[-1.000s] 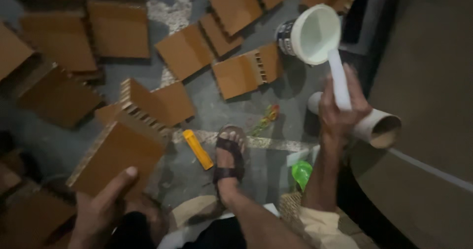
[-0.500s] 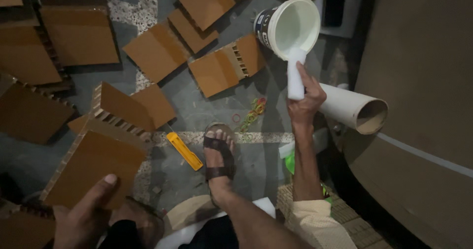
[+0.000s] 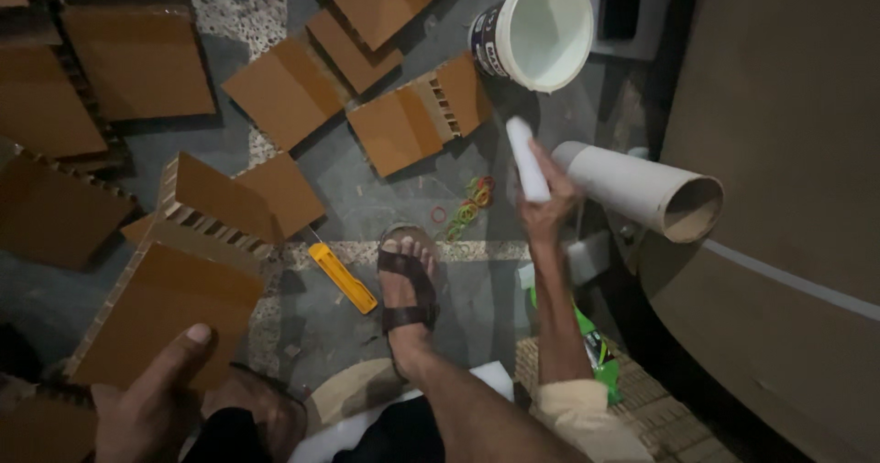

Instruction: The person applies a white substance from a bottle onto the edges of small cardboard pieces and then presses them together to form a structure. The person repeats this process with multiple pieces, stacking the assembled units on the floor.

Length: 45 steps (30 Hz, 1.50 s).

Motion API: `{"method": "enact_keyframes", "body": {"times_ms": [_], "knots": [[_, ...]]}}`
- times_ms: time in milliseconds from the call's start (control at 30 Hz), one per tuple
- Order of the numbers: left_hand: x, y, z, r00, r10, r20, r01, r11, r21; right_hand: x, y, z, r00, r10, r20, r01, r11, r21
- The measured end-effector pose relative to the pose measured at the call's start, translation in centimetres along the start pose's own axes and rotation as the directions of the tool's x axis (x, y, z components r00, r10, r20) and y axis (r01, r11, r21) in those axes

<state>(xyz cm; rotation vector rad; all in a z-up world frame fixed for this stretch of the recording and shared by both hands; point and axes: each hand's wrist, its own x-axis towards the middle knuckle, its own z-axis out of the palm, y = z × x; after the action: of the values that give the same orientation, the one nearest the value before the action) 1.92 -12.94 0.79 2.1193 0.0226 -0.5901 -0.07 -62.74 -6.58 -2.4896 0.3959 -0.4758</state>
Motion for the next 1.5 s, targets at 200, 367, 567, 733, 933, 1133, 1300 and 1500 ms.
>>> {"method": "enact_keyframes", "body": {"times_ms": [200,367,567,733,933,1133,1300,1500], "knots": [[-0.9,-0.9,-0.1,0.996,-0.062,-0.059,0.056,0.994,-0.093,-2.1,-1.6,-1.6,0.815,0.572,0.090,-0.565,0.751,0.343],[0.7,1.8,0.4,0.781,-0.621,0.069,0.551,0.632,-0.544,-1.6,-3.9,-4.3,0.947,0.286,0.148,-0.321,0.791,0.521],[0.2,1.4,0.1,0.913,-0.408,0.001,0.371,0.828,-0.420,-2.2,-2.2,-2.8,0.861,0.360,0.358,-0.472,0.304,0.828],[-0.4,-0.1,0.1,0.809,-0.573,0.132,0.547,0.650,-0.527,-2.4,6.1,1.5,0.928,0.362,0.084,-0.363,0.832,0.419],[-0.7,-1.2,0.5,0.742,-0.630,0.228,0.650,0.593,-0.475,1.2,14.1,5.5,0.901,0.399,0.171,-0.433,0.807,0.402],[-0.5,-0.6,0.3,0.797,-0.455,0.398,0.580,0.760,-0.293,-0.7,11.0,4.6,0.911,0.413,-0.010,-0.411,0.907,0.087],[2.8,4.6,-1.1,0.842,-0.191,0.504,0.359,0.896,-0.261,-4.0,-8.6,1.2,0.956,0.084,0.282,-0.169,0.941,0.292],[4.2,6.3,-1.7,0.757,0.510,0.409,-0.221,0.788,-0.575,3.9,-20.3,0.8,0.752,-0.475,0.457,-0.010,0.686,0.728]]}}
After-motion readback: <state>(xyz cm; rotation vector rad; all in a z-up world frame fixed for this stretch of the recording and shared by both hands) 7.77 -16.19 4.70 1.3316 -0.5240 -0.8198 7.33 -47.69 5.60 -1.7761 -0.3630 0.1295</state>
